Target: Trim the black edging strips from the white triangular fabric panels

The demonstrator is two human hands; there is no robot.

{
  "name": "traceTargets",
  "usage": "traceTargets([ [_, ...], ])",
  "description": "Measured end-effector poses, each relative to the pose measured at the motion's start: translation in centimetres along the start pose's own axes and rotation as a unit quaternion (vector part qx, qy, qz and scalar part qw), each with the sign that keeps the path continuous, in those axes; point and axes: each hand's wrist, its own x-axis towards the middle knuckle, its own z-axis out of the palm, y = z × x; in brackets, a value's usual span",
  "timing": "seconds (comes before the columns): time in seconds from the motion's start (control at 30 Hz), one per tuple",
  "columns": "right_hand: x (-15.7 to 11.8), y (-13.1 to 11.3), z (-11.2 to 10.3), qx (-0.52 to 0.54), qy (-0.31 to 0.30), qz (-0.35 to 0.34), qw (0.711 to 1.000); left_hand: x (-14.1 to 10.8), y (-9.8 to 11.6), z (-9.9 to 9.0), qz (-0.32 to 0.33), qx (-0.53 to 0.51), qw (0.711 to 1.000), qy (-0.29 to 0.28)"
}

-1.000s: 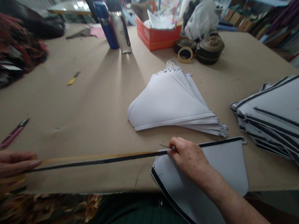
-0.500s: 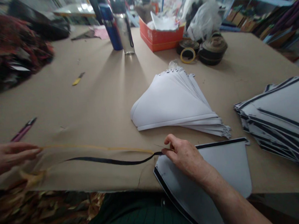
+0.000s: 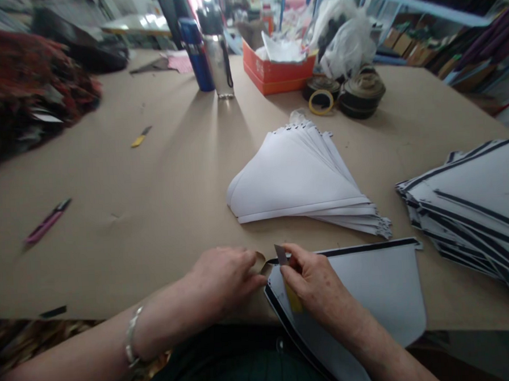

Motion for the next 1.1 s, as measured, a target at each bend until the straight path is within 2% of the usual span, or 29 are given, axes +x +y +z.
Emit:
traceTargets([
  [0.1, 0.0, 0.6, 0.8, -0.043, 0.024, 0.018, 0.999, 1.4, 0.7, 0.7, -0.005, 0.002, 1.000, -0.016],
  [0.4, 0.1, 0.4, 1.8, -0.077, 0.011, 0.005, 0.997, 2.4, 0.2, 0.8, 0.007, -0.039, 0.998, -0.040],
  [0.57, 0.3, 0.2, 2.0, -0.113, -0.007, 0.007, 0.994, 1.9, 0.8, 0.5, 0.083, -0.116, 0.988, -0.064],
  [0.67, 0.3, 0.1, 1.6, -0.091, -0.008, 0.009, 0.996, 1.6, 0.9, 0.7, 0.119, -0.161, 0.977, -0.070],
  [0.73, 0.3, 0.0, 1.0, -0.037, 0.014, 0.012, 0.999, 1.7, 0.7, 1.1, 0.112, -0.172, 0.978, -0.046],
  [0.83, 0.4, 0.1, 0.1, 0.144, 0.045, 0.044, 0.988, 2.1, 0.6, 1.7, 0.088, -0.188, 0.978, 0.019],
  [0.9, 0.6, 0.5, -0.3, 0.281, 0.045, 0.072, 0.956, 2.5, 0.8, 2.1, 0.103, -0.191, 0.974, 0.058],
  [1.0, 1.0, 2.2, -0.9, 0.438, 0.041, 0.095, 0.893, 2.8, 1.3, 2.8, 0.177, -0.170, 0.966, 0.075],
  [1.07, 1.1, 4.2, -2.2, 0.481, 0.079, 0.109, 0.866, 3.0, 1.3, 3.4, 0.208, -0.157, 0.963, 0.070],
  [1.1, 0.9, 5.4, -3.3, 0.464, 0.117, 0.115, 0.870, 3.1, 1.1, 3.6, 0.214, -0.157, 0.962, 0.070],
])
